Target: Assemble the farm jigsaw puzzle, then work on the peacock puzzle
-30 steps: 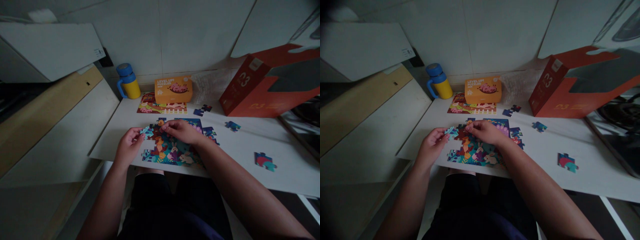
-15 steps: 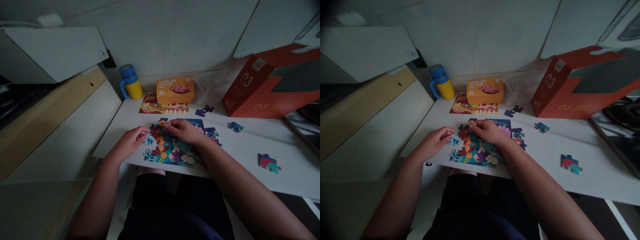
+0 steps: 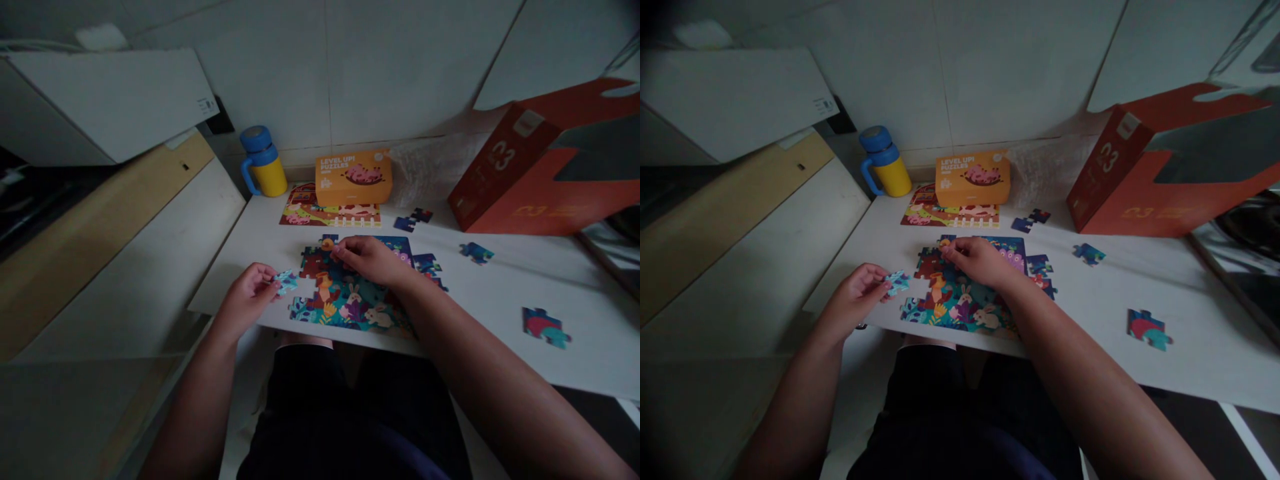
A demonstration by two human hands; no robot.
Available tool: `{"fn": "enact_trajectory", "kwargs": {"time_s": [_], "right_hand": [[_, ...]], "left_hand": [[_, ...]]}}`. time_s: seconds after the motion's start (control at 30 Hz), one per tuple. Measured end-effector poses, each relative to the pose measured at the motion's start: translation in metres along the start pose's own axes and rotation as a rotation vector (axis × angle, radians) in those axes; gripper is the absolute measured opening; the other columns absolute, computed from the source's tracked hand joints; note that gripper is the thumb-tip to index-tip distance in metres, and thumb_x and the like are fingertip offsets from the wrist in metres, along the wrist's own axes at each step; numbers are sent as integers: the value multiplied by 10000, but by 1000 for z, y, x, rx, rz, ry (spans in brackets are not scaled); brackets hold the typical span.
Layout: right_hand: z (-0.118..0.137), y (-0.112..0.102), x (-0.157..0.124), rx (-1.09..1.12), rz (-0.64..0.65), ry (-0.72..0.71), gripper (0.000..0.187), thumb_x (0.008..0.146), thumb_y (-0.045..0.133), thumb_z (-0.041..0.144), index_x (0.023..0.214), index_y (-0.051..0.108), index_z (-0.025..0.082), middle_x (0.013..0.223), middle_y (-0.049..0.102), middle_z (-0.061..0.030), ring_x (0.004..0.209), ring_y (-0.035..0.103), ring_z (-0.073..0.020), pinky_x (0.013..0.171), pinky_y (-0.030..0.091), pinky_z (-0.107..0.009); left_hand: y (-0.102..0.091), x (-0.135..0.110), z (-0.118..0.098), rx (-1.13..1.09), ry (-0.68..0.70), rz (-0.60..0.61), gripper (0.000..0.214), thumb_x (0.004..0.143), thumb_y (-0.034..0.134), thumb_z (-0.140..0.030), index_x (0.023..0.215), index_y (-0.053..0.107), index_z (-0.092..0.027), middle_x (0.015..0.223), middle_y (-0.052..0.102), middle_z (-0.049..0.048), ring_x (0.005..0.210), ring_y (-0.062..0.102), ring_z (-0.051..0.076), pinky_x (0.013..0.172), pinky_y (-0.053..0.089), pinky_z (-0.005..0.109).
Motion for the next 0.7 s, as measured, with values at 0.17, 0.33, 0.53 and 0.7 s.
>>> {"fn": "enact_trajectory", "kwargs": {"time_s": [0.17,0.33,0.53,0.7], "right_hand": [[-1,2,-1,22,7,29,509,1003,541,686,958,735,217,855,734,-58,727,609,-197,665,463,-325],[-1,2,-1,19,8,22,526,1004,537,694,981,741,209,875,741,-63,759,633,-206,697,483,-332],[0,2,-1,-20,-2,39,529,992,543,702,916,719,210,798,699,-52,712,599,-201,666,463,-333],[1,1,-1,-28,-7,31,537,983,548,710,927,727,207,825,713,-56,730,619,-204,674,464,-330]], "left_hand": [[2,-31,9,-80,-84,-97,480,871,769,-376,1309,686,-197,1021,732,46,834,682,159,708,539,254],[5,-54,18,-174,-187,-148,510,813,829,-436,1233,717,-171,1048,765,73,841,720,186,750,600,309],[10,-67,19,-106,-230,-76,558,864,806,-429,1337,630,-193,938,763,34,740,758,177,738,645,328],[13,-62,26,-102,-216,-93,484,857,812,-504,1193,664,-189,938,769,43,755,773,190,730,664,338]]}}
Point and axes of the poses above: each hand's wrist, its own x-axis towards the middle knuckle, its own y-axis out of the palm, z = x × y, the point moved 4 cm from there along x, towards the middle knuckle
